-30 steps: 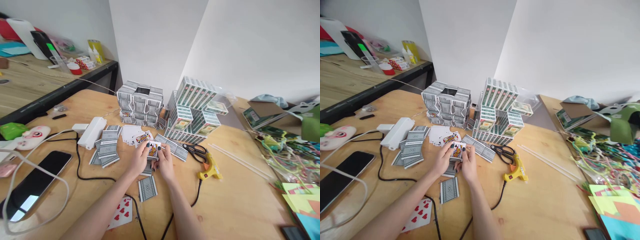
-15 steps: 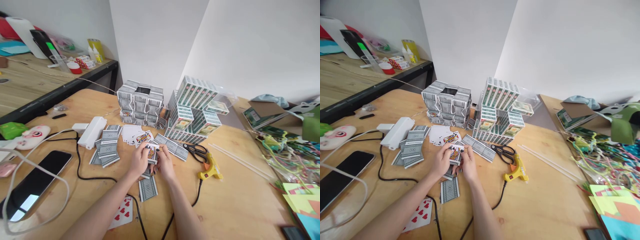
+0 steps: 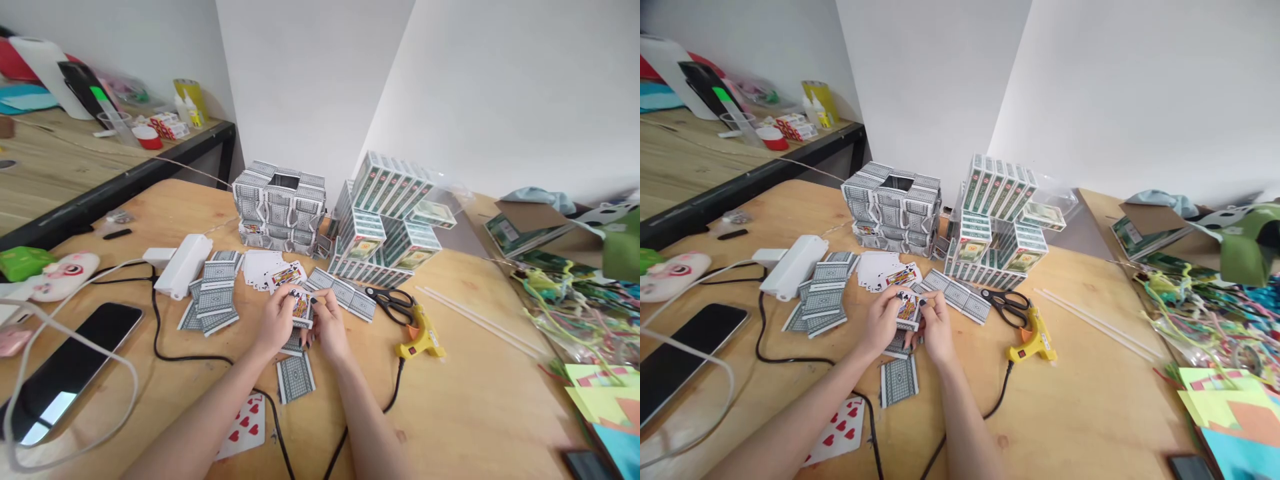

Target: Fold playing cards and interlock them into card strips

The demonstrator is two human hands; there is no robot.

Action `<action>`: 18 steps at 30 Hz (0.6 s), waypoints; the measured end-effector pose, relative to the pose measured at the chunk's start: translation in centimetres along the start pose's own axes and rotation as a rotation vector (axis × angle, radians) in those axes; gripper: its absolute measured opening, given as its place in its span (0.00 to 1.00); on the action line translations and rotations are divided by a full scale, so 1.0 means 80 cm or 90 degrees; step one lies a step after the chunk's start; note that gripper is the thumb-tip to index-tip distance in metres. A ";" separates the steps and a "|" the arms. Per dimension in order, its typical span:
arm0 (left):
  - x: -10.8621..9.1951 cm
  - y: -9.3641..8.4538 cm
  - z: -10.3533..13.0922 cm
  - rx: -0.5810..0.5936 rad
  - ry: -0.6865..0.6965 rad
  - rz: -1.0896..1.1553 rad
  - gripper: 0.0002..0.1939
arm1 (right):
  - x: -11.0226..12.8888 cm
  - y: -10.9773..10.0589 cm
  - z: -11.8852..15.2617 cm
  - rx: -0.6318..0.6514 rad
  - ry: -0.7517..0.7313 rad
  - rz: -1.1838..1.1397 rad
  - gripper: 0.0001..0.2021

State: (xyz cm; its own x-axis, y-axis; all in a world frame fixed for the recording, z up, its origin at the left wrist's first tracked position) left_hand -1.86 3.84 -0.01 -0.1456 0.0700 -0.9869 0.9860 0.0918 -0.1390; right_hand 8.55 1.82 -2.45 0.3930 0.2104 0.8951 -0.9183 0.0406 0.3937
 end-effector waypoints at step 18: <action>0.000 0.010 0.006 0.091 -0.148 0.182 0.06 | -0.003 0.006 0.002 -0.001 0.037 -0.045 0.08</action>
State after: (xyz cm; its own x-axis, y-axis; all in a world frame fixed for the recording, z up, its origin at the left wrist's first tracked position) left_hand -1.01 3.45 -0.20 0.1418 -0.1560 -0.9775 0.9880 -0.0390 0.1495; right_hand 8.04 1.61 -2.42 0.4534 0.2639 0.8513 -0.8886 0.0593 0.4549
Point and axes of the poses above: each hand's wrist, its own z-axis away from the middle knuckle, its own y-axis out of the palm, x = y × z, the point moved 6 cm from there along -z, towards the middle knuckle, and after that the axes turned 4 degrees about -x, right-handed, at the moved point
